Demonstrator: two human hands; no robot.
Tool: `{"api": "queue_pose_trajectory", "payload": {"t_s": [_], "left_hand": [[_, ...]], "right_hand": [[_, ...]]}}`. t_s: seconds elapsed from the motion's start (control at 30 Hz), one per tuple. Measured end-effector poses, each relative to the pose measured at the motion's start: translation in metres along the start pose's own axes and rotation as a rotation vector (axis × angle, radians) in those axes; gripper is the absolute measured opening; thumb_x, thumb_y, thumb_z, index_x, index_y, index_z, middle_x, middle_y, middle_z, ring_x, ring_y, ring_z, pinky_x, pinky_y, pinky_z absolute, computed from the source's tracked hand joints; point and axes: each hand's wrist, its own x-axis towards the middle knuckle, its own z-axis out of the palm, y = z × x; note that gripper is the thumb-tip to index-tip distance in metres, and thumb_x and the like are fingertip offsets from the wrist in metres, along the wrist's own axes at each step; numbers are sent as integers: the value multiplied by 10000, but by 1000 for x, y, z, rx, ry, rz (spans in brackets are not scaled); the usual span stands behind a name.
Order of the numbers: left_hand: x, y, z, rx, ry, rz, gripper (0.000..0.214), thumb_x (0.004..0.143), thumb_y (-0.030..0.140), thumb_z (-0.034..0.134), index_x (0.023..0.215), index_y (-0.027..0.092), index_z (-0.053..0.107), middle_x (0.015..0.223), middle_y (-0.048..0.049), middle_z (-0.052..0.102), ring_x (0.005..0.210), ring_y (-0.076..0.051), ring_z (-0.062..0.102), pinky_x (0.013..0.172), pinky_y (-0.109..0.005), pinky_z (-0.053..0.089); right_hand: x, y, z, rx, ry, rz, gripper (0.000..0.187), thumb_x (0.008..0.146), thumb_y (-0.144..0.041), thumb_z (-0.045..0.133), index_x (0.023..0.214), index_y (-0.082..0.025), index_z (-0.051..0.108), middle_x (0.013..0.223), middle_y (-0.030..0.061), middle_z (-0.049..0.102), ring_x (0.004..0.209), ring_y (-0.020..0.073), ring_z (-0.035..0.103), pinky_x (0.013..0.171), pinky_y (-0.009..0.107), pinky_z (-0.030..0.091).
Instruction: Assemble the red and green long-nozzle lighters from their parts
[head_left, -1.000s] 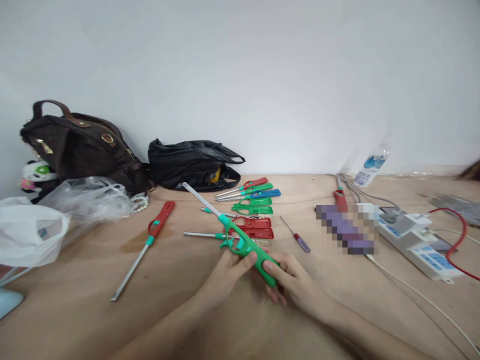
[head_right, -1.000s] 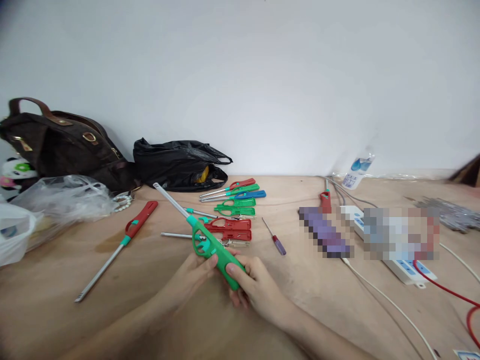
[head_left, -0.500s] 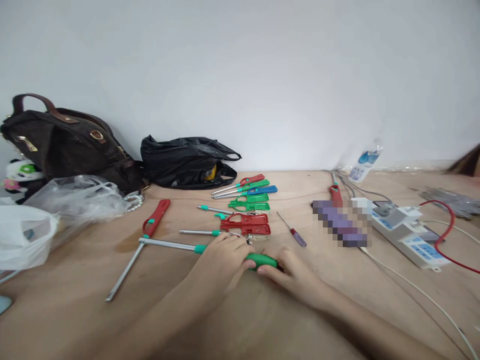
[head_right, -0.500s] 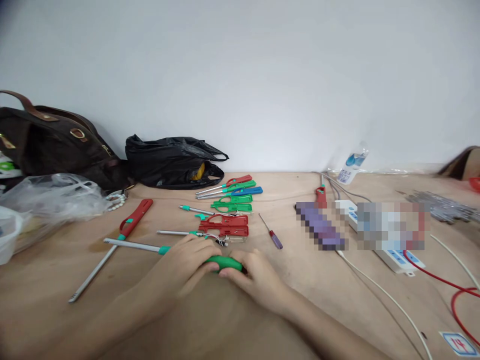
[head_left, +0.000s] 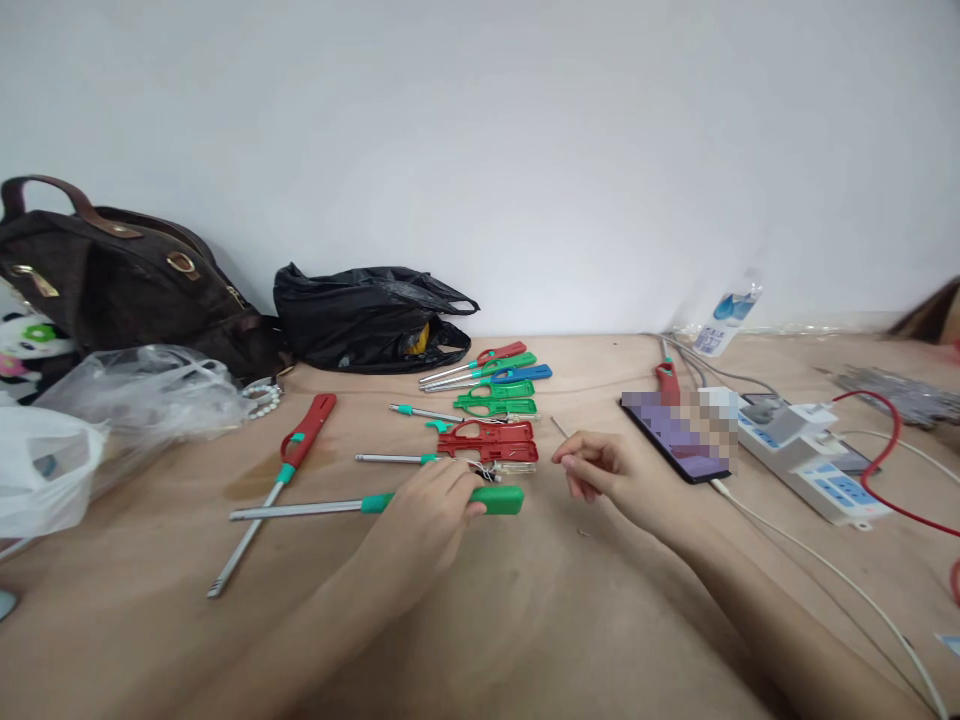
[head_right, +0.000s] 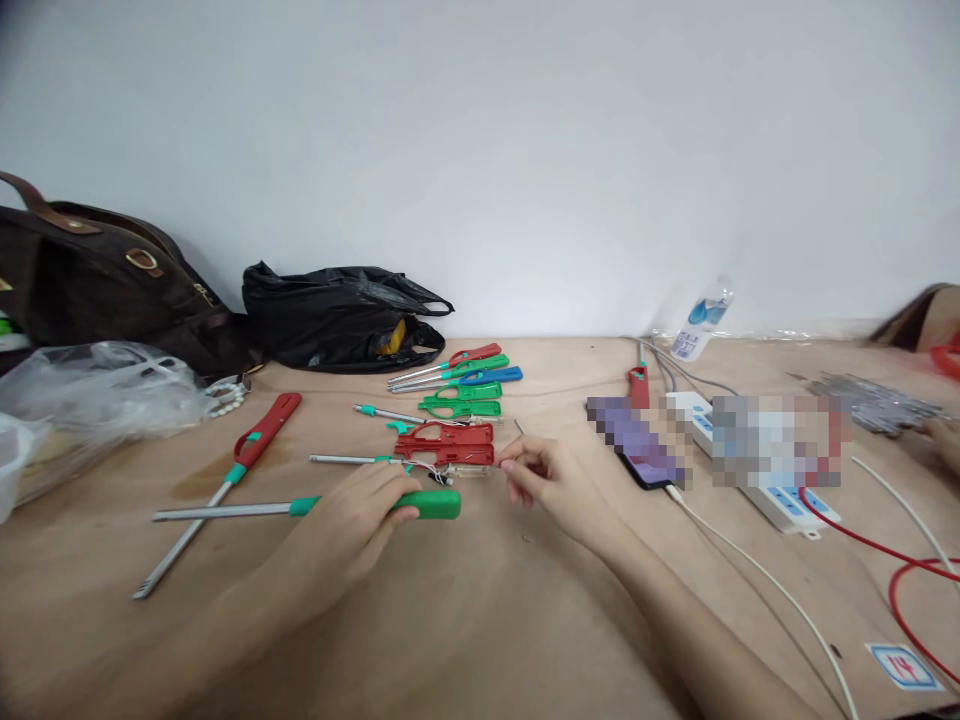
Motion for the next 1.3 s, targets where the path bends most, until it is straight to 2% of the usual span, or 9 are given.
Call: {"api": "queue_pose_trajectory", "payload": {"t_s": [0.07,0.17,0.33,0.47,0.67,0.8,0.97,1.1,1.3], "left_hand": [[-5,0,11,139,19,123,191,929,193,484,855,193,661,773,-69,639,714,-239,565,636,-329,408],[-13,2,26,316,122,374,240,956,105,424,901,135,655,724,-72,626,663,-214,558,604,-319,423],[-20,6,32,654,164,596,255,930,1,381,957,40,631,792,-103,653,702,-200,591,656,-331,475],[-19,8,35,661,182,632,278,922,-7,365,903,31,639,798,-126,659,700,-205,603,649,-337,477],[-21,7,42,631,203,588,342,936,-7,317,873,50,648,821,-123,668,748,-204,610,686,-327,486],[-21,4,42,546,149,542,320,954,21,336,854,89,632,801,-95,639,709,-190,578,642,-315,475],[-21,-1,42,437,95,451,293,973,61,343,877,106,616,738,-56,583,636,-181,515,562,-299,441],[-21,0,39,295,37,354,307,973,86,329,869,115,616,785,-68,571,676,-181,505,570,-284,440],[-20,1,36,154,-8,246,266,959,117,380,825,135,609,805,-64,538,710,-178,494,593,-273,434]], "right_hand": [[-1,-1,-13,-204,-31,26,112,846,-203,536,791,-167,627,602,-7,601,548,132,537,530,252,391],[-6,-4,-24,-522,-242,63,174,724,-61,537,729,-174,668,678,11,650,623,148,570,561,249,376],[-13,-13,-13,-841,-371,135,105,677,-114,599,722,-179,668,717,20,667,651,165,569,544,247,319],[-13,-11,-1,-991,-356,144,101,699,-96,567,725,-166,634,754,47,690,686,181,591,556,263,290],[-14,2,2,-1100,-350,6,152,777,-75,486,758,-148,617,813,94,708,695,193,612,558,282,270],[-13,5,5,-1129,-357,1,135,714,-64,496,679,-152,593,711,75,677,592,157,541,522,280,231],[-8,9,8,-1016,-287,-19,105,659,-75,528,603,-164,528,621,31,597,530,121,411,508,277,212],[-3,11,12,-618,-251,-90,123,654,-59,528,627,-178,508,607,-23,519,548,107,409,520,243,276],[5,21,27,-91,-163,-137,85,801,-205,576,720,-179,589,694,-14,527,639,128,467,585,245,358]]}}
